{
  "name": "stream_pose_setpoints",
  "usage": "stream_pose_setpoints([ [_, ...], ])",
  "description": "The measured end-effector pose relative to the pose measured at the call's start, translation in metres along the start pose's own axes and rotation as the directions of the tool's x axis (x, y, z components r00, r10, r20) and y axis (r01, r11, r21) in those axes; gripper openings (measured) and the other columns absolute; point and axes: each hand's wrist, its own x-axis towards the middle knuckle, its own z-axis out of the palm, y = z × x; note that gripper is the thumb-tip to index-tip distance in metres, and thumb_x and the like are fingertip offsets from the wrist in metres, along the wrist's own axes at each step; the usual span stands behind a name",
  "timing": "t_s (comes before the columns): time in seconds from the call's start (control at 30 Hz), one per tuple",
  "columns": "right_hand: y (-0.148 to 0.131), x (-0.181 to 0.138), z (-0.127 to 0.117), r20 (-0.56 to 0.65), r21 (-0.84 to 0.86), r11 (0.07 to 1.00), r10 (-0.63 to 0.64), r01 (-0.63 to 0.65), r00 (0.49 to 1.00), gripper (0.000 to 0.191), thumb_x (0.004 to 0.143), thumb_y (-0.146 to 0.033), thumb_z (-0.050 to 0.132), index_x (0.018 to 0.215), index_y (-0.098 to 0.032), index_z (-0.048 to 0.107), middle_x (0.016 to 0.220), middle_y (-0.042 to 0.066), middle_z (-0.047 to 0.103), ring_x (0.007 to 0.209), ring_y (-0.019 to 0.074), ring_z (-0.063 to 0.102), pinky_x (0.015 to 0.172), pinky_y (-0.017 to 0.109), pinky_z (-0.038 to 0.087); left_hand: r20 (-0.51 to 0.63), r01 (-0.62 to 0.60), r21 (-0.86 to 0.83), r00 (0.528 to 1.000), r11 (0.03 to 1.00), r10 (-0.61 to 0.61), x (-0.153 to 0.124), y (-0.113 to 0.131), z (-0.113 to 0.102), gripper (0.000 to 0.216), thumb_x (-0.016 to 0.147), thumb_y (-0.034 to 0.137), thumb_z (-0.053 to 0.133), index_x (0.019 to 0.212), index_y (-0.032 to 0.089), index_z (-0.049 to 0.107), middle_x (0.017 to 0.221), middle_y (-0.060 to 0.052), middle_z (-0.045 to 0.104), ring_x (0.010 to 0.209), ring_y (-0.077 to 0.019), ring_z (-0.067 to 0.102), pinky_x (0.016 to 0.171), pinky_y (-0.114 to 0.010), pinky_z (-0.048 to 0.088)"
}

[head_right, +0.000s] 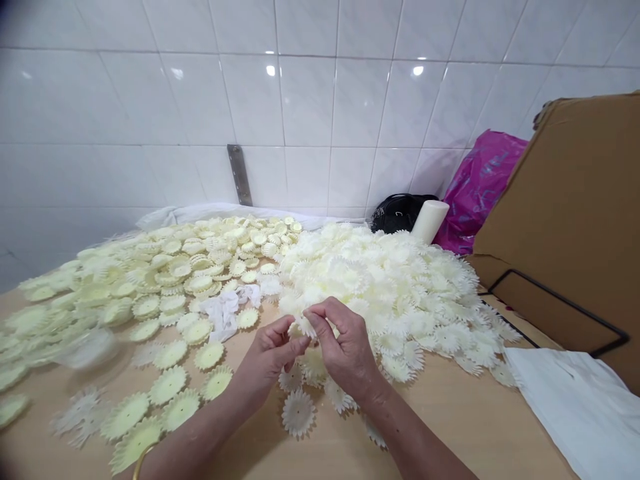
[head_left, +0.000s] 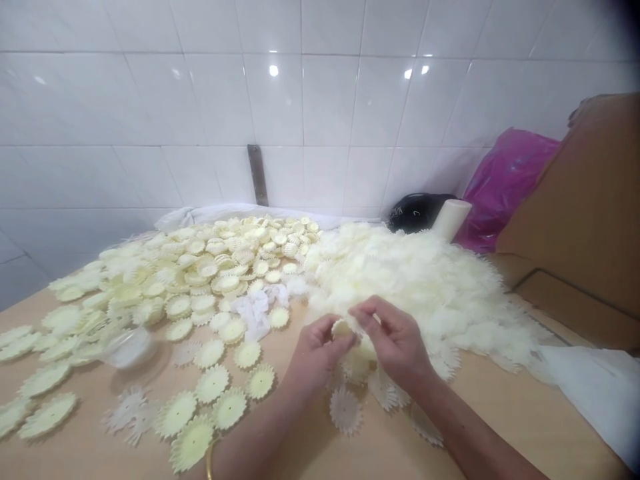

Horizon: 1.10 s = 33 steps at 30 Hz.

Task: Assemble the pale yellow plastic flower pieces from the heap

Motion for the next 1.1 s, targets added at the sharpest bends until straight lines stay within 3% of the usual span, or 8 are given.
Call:
stream_pose_setpoints([
  [0.1,0.008,0.003,-0.003,-0.103,-0.105,0.994,0.007,-0.018,0.995,0.018,0.084,-0.025,0.043,0.07,-0.018,0.053,0.064,0.0,0.053,0.058,0.0119,0.048,0.055,0.024,0.04,0.009,0.023,0.032,1.0,0.999,-0.023,0.0,-0.006,-0.002,0.021,0.072,0.034,0.059,0.067,0.014,0.056,0.056,0.0,0.054,0.048,-0.0057,0.042,0.043,-0.017,0.028],
  [0.23,0.025,0.009,-0.011,-0.288,-0.375,0.926,-0.072,-0.044,0.955,0.016,0.083,-0.023,0.043,0.076,-0.018,0.056,0.077,0.006,0.054,0.075,0.0184,0.051,0.068,0.033,0.042,-0.018,0.107,0.044,0.994,0.993,-0.107,0.004,-0.007,-0.006,0.019,0.07,0.032,0.06,0.078,0.014,0.057,0.055,-0.002,0.057,0.049,-0.0082,0.047,0.044,-0.018,0.031],
  [0.3,0.031,0.011,-0.012,-0.294,-0.502,0.865,-0.149,-0.02,0.944,0.015,0.082,-0.021,0.044,0.082,-0.017,0.058,0.094,0.01,0.053,0.09,0.0235,0.048,0.077,0.039,0.04,0.03,0.096,0.043,0.995,0.994,-0.097,0.008,-0.005,-0.008,0.022,0.07,0.031,0.059,0.086,0.015,0.057,0.056,-0.001,0.058,0.05,-0.0096,0.05,0.045,-0.019,0.035],
  [0.4,0.031,0.009,-0.008,-0.264,-0.571,0.821,-0.218,0.031,0.94,0.017,0.082,-0.017,0.043,0.086,-0.017,0.059,0.104,0.011,0.05,0.099,0.025,0.045,0.081,0.042,0.037,0.119,0.074,0.014,0.99,0.997,-0.075,0.011,-0.003,-0.007,0.017,0.072,0.031,0.058,0.078,0.016,0.055,0.063,-0.002,0.06,0.051,-0.0107,0.054,0.047,-0.021,0.038],
  [0.5,0.026,0.005,-0.002,-0.237,-0.554,0.827,-0.265,0.095,0.935,0.016,0.082,-0.015,0.043,0.085,-0.017,0.059,0.1,0.009,0.053,0.097,0.0229,0.046,0.08,0.04,0.038,0.124,0.128,-0.044,0.985,0.991,-0.122,0.01,-0.006,-0.005,0.019,0.072,0.032,0.057,0.069,0.015,0.05,0.067,-0.004,0.061,0.047,-0.0089,0.052,0.044,-0.019,0.036],
  [0.73,0.017,0.001,0.003,-0.106,-0.43,0.882,-0.262,0.193,0.959,0.017,0.083,-0.015,0.04,0.086,-0.017,0.056,0.088,0.008,0.057,0.088,0.02,0.049,0.077,0.037,0.038,0.081,0.167,-0.088,0.984,0.982,-0.16,0.009,-0.005,-0.008,0.023,0.069,0.033,0.061,0.082,0.015,0.054,0.053,0.0,0.055,0.04,-0.0065,0.044,0.04,-0.018,0.03],
  [0.9,0.015,-0.001,0.005,-0.045,-0.342,0.923,-0.205,0.178,0.978,0.018,0.085,-0.017,0.038,0.083,-0.018,0.056,0.085,0.007,0.058,0.085,0.0195,0.05,0.076,0.036,0.038,-0.008,0.173,-0.171,0.984,0.97,-0.177,0.009,-0.003,-0.009,0.023,0.068,0.034,0.061,0.072,0.017,0.047,0.047,0.003,0.051,0.034,-0.0048,0.037,0.037,-0.017,0.025],
  [1.1,0.015,-0.001,0.006,-0.029,-0.197,0.974,-0.122,0.114,0.992,0.018,0.086,-0.021,0.039,0.083,-0.018,0.056,0.081,0.006,0.059,0.082,0.0189,0.051,0.074,0.035,0.04,-0.049,0.109,-0.107,0.992,0.988,-0.115,0.009,-0.007,-0.012,0.029,0.07,0.043,0.057,0.07,0.019,0.041,0.045,0.005,0.048,0.032,-0.0054,0.037,0.034,-0.018,0.023],
])
